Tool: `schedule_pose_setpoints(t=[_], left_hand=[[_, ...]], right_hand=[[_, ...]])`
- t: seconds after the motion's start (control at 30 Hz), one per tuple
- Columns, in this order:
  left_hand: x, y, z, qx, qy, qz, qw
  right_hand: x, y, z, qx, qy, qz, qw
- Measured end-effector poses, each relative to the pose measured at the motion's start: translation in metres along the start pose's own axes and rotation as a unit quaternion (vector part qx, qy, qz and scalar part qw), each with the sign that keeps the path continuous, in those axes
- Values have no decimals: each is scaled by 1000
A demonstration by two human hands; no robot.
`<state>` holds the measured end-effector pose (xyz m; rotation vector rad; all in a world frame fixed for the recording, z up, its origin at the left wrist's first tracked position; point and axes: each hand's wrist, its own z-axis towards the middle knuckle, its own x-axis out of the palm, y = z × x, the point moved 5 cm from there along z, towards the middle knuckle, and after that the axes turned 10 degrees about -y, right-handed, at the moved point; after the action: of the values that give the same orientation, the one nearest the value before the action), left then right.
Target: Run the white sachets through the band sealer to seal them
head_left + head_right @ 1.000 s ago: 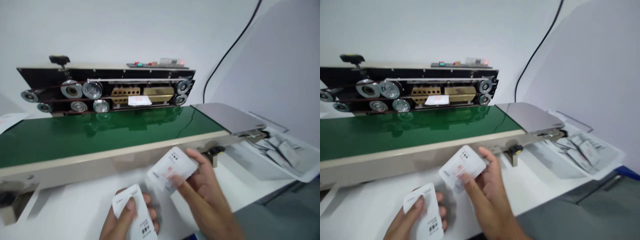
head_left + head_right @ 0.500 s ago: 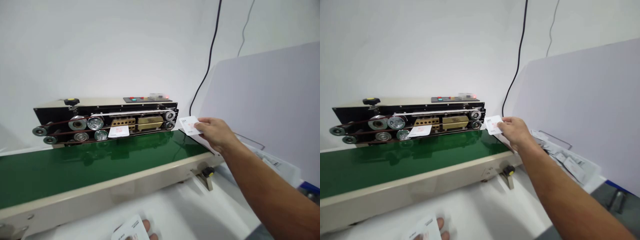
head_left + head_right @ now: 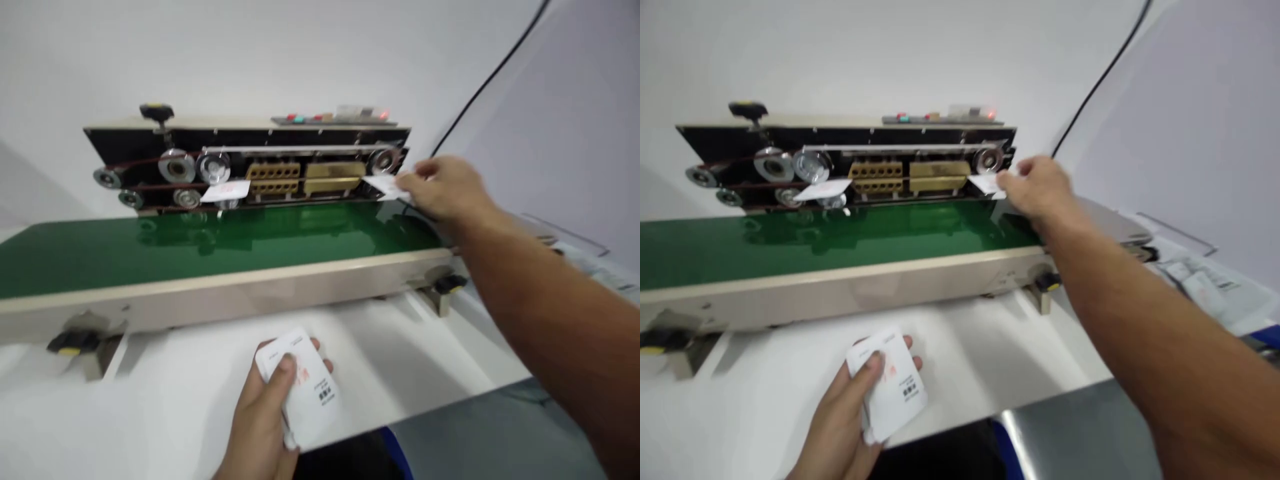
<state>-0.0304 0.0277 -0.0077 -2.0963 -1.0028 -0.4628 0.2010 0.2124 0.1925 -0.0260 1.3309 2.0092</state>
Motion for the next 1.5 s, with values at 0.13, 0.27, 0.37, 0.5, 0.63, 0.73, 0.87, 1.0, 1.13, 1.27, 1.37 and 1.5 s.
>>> schedule_pose_setpoints(t=[0.13,0.27,0.37,0.5,0.63,0.73,0.87,1.0,1.13,1.27,1.37,1.5], left_hand=[[-1,-5,3,36,56,14,998],[-2,-5,8,62,91,7,994],[-2,-7,7,72,84,11,994],[-4,-9,5,65,49,1,997],[-3,-10,3,74,59,-9,995],[-3,-9,4,78,65,3,995],[-5,-9,4,72,67,31,995],[-4,-7,2,52,109,61,991],[-3,-6,1,57,130,60,988],[-5,-6,2,74,102,42,991],[-5,-7,2,79,84,33,993],[-5,-6,3,83,99,43,991]], right_hand=[[-9,26,-97,-208,-125,-160,957],[30,12,-207,-302,119,-117,938],[54,-12,-241,-213,226,-71,948],[60,-27,-239,-103,293,-57,949],[54,-35,-235,-3,335,-22,942],[49,-42,-231,79,333,29,939],[43,-46,-213,150,351,127,915],[41,-47,-200,173,411,176,877],[43,-51,-200,192,294,252,902],[52,-49,-225,236,305,307,870],[55,-49,-238,252,350,292,854],[51,-56,-232,227,315,264,883]])
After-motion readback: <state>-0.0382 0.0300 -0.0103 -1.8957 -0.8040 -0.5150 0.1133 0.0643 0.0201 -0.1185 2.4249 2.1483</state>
